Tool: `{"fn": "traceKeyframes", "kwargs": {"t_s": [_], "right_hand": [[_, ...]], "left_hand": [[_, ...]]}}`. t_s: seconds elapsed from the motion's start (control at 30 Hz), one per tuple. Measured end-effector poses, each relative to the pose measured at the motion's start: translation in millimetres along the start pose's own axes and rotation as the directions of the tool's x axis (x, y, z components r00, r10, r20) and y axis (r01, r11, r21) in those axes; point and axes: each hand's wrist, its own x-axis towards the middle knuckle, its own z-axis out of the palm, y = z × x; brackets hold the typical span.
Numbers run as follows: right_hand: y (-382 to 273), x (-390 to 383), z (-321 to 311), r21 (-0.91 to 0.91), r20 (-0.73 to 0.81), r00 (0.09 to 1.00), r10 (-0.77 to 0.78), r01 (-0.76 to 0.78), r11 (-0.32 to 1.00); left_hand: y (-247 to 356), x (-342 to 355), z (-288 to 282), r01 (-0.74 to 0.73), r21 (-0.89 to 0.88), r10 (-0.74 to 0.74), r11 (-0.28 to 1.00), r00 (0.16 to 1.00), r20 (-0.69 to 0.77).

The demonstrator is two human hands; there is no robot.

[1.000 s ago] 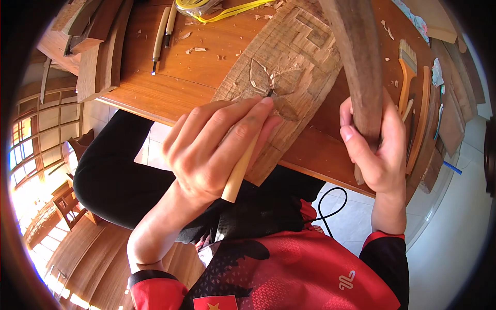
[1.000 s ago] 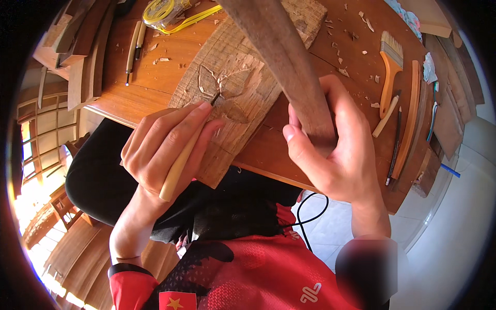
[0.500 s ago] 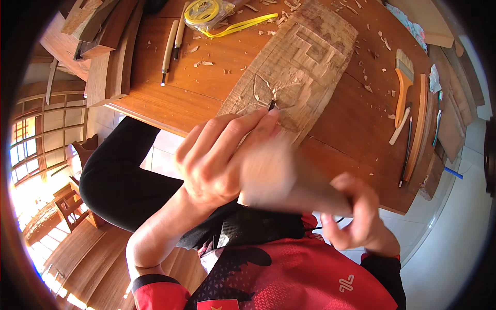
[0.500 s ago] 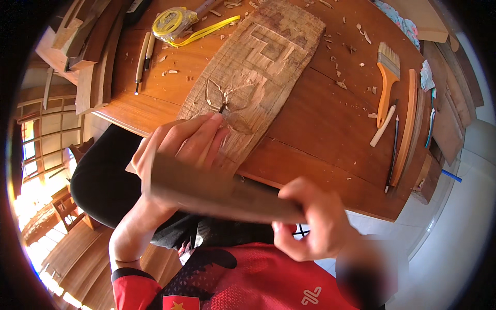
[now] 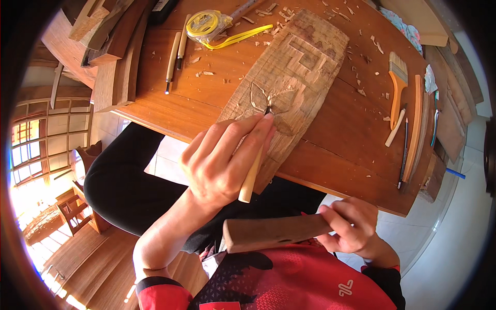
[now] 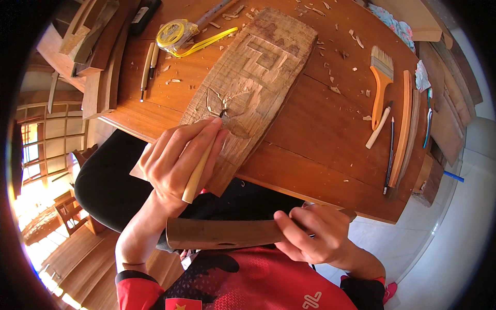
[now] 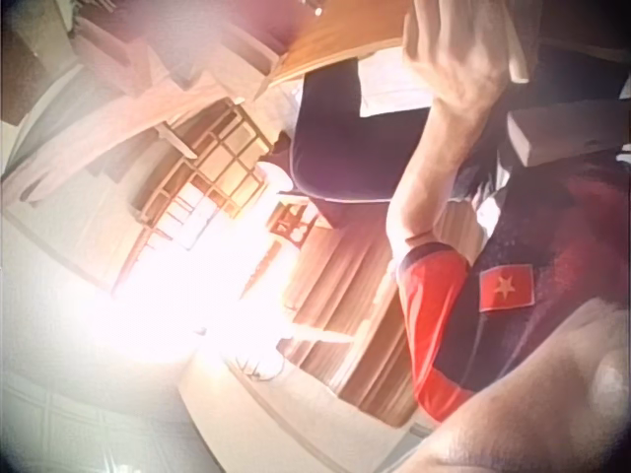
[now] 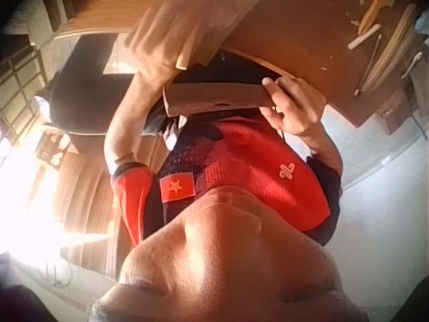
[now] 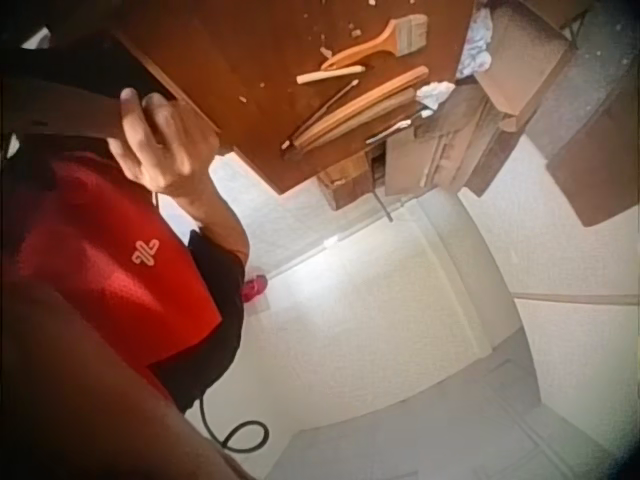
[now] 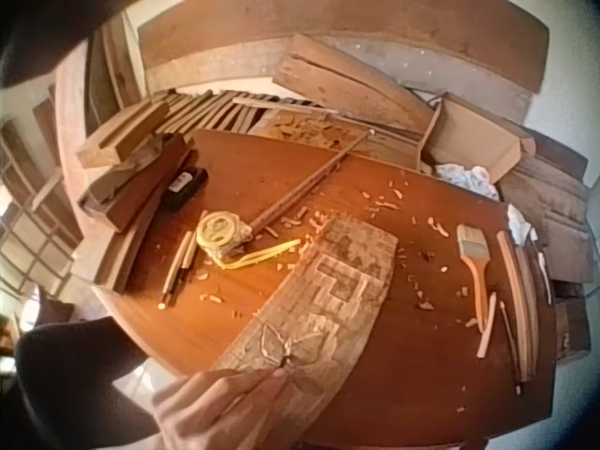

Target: The person carves a floral design into a rectangular wooden block using a chisel and a wooden mallet. They repeatedly strike the chisel to remove wood shavings and refine the pattern, occasionally adjusting the block's position on the table.

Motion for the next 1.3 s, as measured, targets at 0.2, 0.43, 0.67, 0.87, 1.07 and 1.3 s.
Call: {"fn": "traceKeyframes", "kwargs": {"t_s": [0.2,0.43,0.67,0.87,1.07,1.3], "right_hand": [[8.4,0.1,-8.3,-0.156,0.008,0.998,-0.057,0.058,0.986],[15.4,3.1,-19.9,-0.222,0.048,0.995,-0.083,0.092,0.971],[17.6,4.5,-15.4,-0.240,-0.030,0.987,-0.155,0.143,0.960],[18.5,9.7,-19.4,-0.265,-0.062,0.983,-0.173,0.151,0.952],[16.2,13.5,-25.2,-0.222,-0.006,0.988,-0.157,0.152,0.963],[16.3,17.8,-25.7,-0.256,0.034,0.987,-0.160,0.163,0.953]], "left_hand": [[-0.7,-0.2,0.2,0.007,-0.007,-0.007,1.000,1.000,0.015],[5.2,3.6,0.5,0.069,-0.031,-0.069,0.997,0.998,0.002],[9.0,3.9,1.2,0.098,-0.021,-0.099,0.995,0.995,-0.023],[11.9,3.3,1.3,0.133,-0.043,-0.134,0.990,0.991,-0.017],[8.4,-3.2,10.3,0.127,-0.018,-0.128,0.992,0.987,-0.093],[13.5,-0.2,3.5,0.132,-0.045,-0.135,0.990,0.989,-0.063]]}}
